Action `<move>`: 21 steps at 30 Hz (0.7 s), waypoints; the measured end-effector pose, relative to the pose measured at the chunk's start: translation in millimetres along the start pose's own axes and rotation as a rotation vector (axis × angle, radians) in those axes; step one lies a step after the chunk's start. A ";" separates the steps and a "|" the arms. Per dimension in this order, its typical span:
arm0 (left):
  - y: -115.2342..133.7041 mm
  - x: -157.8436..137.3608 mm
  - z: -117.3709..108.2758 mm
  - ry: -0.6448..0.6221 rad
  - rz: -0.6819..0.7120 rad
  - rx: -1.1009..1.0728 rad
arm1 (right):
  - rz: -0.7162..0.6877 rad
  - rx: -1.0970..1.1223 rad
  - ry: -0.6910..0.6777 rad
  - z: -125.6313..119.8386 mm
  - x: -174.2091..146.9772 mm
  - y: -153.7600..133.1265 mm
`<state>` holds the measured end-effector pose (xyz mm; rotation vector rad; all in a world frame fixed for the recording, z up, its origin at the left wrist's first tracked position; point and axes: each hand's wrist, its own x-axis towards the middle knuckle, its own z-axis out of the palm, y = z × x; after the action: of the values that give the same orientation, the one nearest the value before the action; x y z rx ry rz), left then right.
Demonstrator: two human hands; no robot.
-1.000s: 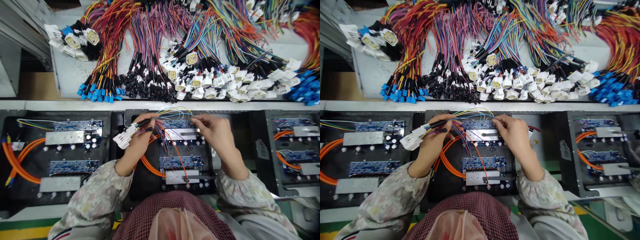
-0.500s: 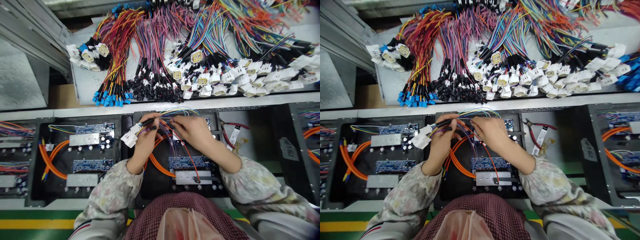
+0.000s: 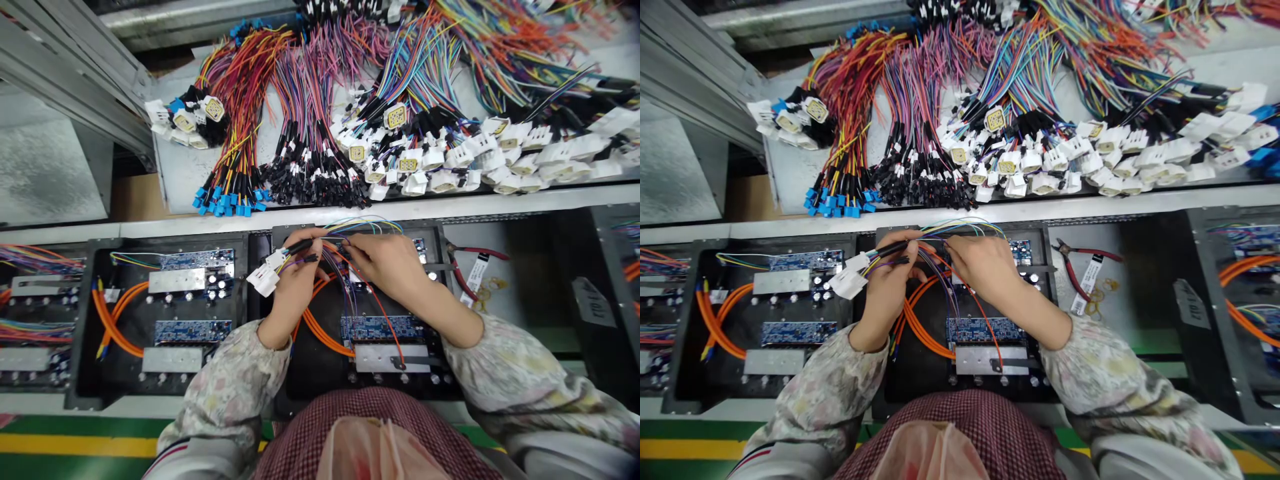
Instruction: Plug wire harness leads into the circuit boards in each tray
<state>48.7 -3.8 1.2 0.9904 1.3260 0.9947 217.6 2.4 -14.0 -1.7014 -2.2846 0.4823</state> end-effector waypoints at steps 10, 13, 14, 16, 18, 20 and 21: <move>-2.4 0.5 -1.1 -0.003 0.034 0.021 | -0.032 0.013 -0.033 -0.5 0.6 1.4; -3.5 1.4 -1.4 -0.007 0.046 0.034 | -0.024 0.039 -0.036 -0.6 0.5 2.1; -3.8 1.6 -1.5 -0.009 0.042 0.042 | -0.017 0.047 -0.030 -0.3 0.4 2.4; -4.1 1.7 -1.5 -0.008 0.041 0.060 | -0.011 0.049 -0.021 0.2 0.4 2.7; -4.2 1.4 -1.4 -0.004 0.049 0.063 | -0.010 0.037 -0.014 0.7 0.7 2.7; -3.9 0.5 -1.4 0.001 0.062 0.051 | -0.018 0.034 -0.009 0.7 1.0 2.4; -3.8 0.1 -1.5 0.002 0.062 0.044 | -0.021 0.036 -0.007 0.6 1.0 2.2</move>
<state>47.3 -4.7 -2.4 1.0694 1.3304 1.0167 218.9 3.9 -15.4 -1.6602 -2.2818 0.5227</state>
